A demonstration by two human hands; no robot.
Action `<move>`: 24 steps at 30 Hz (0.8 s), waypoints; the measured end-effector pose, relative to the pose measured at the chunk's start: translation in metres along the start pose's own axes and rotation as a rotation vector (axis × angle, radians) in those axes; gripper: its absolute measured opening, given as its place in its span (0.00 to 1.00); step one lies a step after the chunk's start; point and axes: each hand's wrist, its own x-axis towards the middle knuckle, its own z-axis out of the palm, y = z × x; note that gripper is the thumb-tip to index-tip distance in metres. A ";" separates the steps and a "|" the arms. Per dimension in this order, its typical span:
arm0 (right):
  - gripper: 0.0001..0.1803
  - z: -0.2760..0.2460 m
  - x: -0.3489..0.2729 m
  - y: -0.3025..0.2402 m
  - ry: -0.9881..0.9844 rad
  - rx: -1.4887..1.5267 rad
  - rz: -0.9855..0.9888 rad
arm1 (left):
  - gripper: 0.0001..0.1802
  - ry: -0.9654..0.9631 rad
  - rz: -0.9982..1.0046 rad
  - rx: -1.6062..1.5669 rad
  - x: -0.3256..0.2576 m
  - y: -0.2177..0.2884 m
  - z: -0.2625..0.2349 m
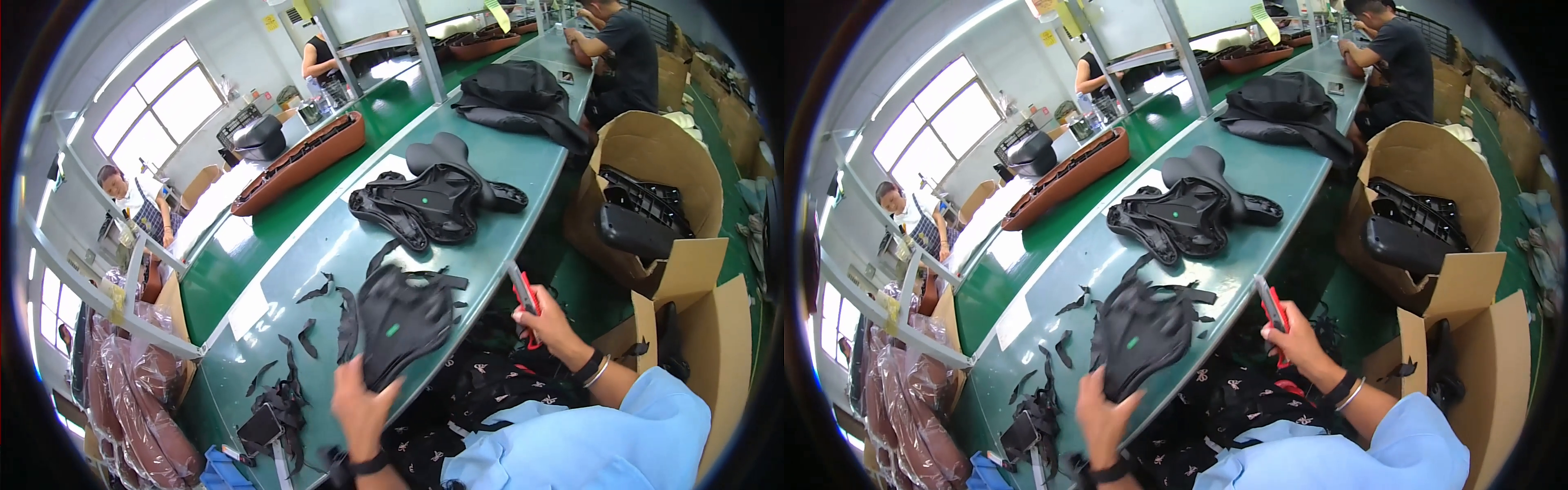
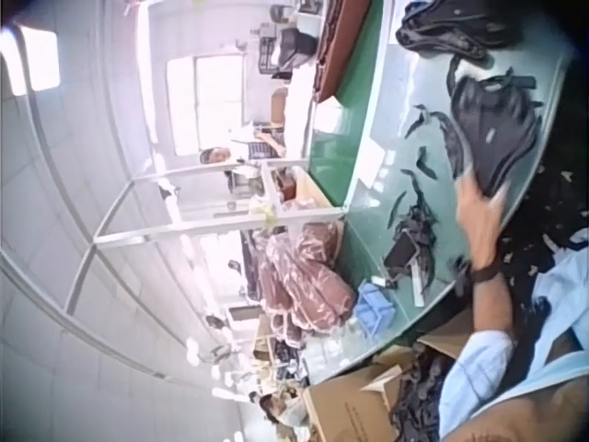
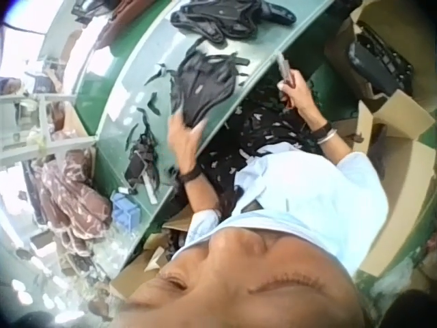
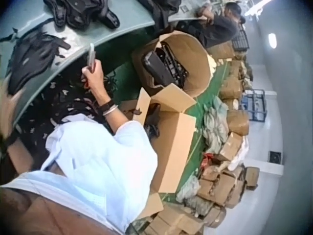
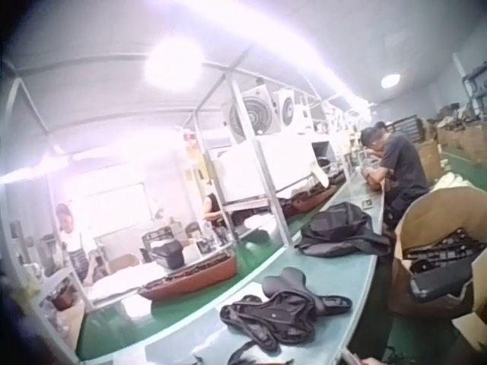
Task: The person trims excess material from the edges of a bicycle seat using a utility knife, pulling away the scraps by hand. They then place the finished seat into a cardboard box and begin trimming another one.
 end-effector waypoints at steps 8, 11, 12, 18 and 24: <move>0.31 0.000 -0.014 0.034 -0.003 0.168 -0.173 | 0.45 -0.433 0.776 -0.547 0.027 0.170 0.096; 0.29 -0.021 -0.028 -0.004 0.093 -0.242 -0.127 | 0.43 -0.060 0.402 -0.139 0.073 0.117 0.115; 0.27 -0.028 -0.019 -0.001 0.152 -0.416 -0.356 | 0.44 -0.030 0.242 -0.077 0.098 0.090 0.126; 0.20 -0.013 0.064 -0.068 0.188 -0.495 -0.565 | 0.41 -0.138 0.040 0.242 0.138 -0.004 0.159; 0.32 -0.002 0.160 -0.082 -0.197 -0.378 -0.359 | 0.35 -1.115 0.577 -0.262 0.096 0.036 0.098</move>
